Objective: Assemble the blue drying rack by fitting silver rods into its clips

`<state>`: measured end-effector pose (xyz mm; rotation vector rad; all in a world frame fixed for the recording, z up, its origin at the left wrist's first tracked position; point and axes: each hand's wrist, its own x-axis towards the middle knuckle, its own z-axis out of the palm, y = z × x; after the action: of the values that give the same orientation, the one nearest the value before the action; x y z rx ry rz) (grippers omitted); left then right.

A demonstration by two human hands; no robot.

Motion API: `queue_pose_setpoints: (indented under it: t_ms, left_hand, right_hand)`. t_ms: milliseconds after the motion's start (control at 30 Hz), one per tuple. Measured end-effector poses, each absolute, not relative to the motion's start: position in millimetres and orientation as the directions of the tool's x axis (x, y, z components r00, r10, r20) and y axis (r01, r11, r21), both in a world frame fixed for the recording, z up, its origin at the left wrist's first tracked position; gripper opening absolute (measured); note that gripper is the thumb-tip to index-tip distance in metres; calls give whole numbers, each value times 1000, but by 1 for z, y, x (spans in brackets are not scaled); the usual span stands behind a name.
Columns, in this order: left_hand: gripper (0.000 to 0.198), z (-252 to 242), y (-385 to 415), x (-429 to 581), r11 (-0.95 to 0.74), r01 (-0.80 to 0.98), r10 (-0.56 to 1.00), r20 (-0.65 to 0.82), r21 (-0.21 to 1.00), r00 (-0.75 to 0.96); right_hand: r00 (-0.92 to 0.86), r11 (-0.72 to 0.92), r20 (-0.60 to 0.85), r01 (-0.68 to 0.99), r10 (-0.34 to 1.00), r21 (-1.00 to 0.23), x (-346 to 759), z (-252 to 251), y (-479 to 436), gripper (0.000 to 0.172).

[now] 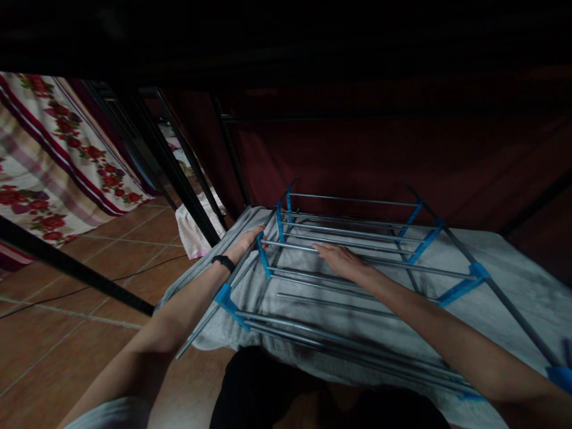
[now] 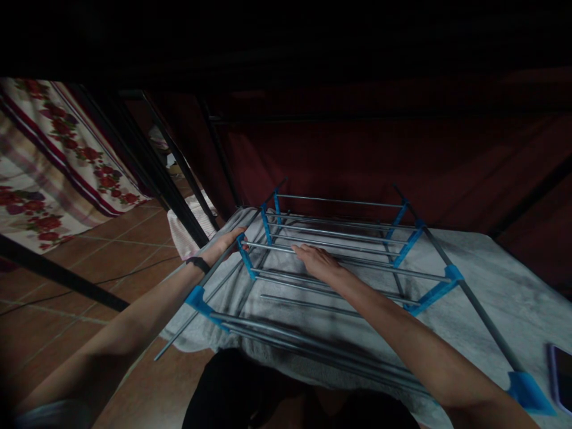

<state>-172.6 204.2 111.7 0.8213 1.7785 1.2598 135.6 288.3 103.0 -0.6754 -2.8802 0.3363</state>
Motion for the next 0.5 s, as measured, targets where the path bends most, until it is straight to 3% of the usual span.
queue_pose_setpoints:
  t_ms: [500]
  left_hand:
    - [45,96,214,-183,353,97,841,-270,930,-470]
  right_hand:
    - [-895,893,157,373,418,-252,137,99,292,47]
